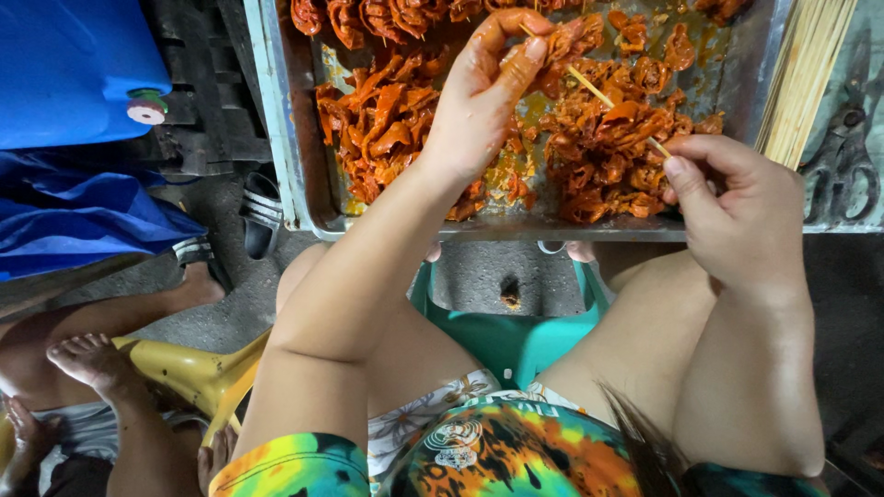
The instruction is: The person threads pieces of marinated meat onto wooden skewers by hand from a metal tray and then uses shears to trim the ends of the meat on a skewer.
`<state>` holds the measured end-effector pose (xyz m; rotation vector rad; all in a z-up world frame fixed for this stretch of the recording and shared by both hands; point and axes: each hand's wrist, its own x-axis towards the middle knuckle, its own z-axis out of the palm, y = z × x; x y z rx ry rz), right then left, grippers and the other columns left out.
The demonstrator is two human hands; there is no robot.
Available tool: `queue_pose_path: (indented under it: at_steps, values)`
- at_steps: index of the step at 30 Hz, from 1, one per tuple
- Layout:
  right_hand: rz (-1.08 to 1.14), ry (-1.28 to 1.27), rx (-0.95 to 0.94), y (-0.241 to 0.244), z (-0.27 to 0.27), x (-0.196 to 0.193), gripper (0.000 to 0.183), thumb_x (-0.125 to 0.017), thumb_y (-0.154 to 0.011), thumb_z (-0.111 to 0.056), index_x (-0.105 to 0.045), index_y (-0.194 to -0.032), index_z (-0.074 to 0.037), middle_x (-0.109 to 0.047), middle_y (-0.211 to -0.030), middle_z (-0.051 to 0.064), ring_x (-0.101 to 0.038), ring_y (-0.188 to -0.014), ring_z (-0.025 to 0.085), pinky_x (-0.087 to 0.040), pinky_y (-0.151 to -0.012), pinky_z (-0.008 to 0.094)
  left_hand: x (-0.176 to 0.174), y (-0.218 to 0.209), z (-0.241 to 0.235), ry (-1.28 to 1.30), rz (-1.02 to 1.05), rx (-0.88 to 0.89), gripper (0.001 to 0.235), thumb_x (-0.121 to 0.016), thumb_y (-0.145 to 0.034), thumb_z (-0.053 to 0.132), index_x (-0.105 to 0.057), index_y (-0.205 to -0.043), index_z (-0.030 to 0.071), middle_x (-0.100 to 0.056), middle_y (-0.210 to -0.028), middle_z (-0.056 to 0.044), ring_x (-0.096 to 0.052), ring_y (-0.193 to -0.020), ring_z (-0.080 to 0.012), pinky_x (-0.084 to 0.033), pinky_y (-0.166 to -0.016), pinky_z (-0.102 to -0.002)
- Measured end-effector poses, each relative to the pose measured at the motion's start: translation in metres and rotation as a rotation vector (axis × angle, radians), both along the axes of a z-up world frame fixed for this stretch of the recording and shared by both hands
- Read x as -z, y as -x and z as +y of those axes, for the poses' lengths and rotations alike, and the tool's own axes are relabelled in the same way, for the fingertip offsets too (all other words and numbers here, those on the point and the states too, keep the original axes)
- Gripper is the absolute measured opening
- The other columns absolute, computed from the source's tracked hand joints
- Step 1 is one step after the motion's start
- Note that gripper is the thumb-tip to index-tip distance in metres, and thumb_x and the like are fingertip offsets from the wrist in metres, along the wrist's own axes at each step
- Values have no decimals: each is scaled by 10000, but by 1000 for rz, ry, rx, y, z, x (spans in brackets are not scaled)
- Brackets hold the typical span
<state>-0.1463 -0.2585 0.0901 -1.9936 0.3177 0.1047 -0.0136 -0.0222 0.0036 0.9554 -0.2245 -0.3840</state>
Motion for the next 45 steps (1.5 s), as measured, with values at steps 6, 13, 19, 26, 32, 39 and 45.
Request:
queue_pose_path:
  at_steps: [6,13,19,26,32,39,45]
  values:
    - [-1,55,0,-1,1,-1,137,-701,-1099,-15,-720,-1230,21,-714,-970,51,-640,-843,64,-513,-752,206,4,-2,0,89,14,45,154,-573,-1158,122,-572,-1290,43,-685,-1321,-116,-641,-1270,-161,-503,-1130,-308]
    - [-61,47,94,-1,-23,-6,125,-680,-1049,-23,-700,-1167,15,-690,-952,37,-635,-815,60,-506,-722,204,12,-9,-15,-178,-157,-82,380,-653,-1116,162,-517,-1452,48,-626,-1377,-71,-584,-1299,-182,-467,-1158,-339]
    - [-163,-130,211,4,-70,14,70,-630,-1180,30,-635,-1244,60,-691,-1043,60,-649,-838,78,-522,-781,189,51,-35,-73,-1089,-737,-86,297,-668,-940,77,-672,-1235,115,-687,-1251,-162,-659,-1181,-362,-551,-1014,-415]
    - [-134,-53,252,5,-75,13,86,-648,-1117,48,-647,-1202,62,-675,-1018,61,-635,-820,81,-491,-701,191,75,-52,-134,-1173,-537,78,190,-609,-986,227,-682,-1115,107,-741,-1004,-170,-694,-940,-384,-556,-803,-472]
    - [-127,-78,232,1,-67,0,97,-650,-1121,45,-650,-1215,69,-683,-1048,62,-629,-800,71,-503,-733,189,89,-61,-121,-1267,-604,50,180,-592,-905,154,-664,-1066,122,-739,-930,-152,-713,-833,-350,-572,-734,-481]
    - [-118,7,204,0,-57,-10,99,-659,-1073,41,-675,-1168,66,-675,-963,55,-614,-807,68,-461,-700,196,103,-59,-97,-215,114,-58,256,-668,-1113,197,-637,-1114,-58,-677,-1047,-139,-615,-979,-306,-476,-901,-456]
    - [-44,11,134,1,-41,-17,129,-669,-1028,-7,-688,-1151,27,-680,-950,11,-614,-780,40,-473,-681,176,60,-43,-44,-550,-343,-301,291,-805,-1009,93,-691,-1265,14,-740,-1252,-63,-661,-1218,-159,-498,-1127,-368]
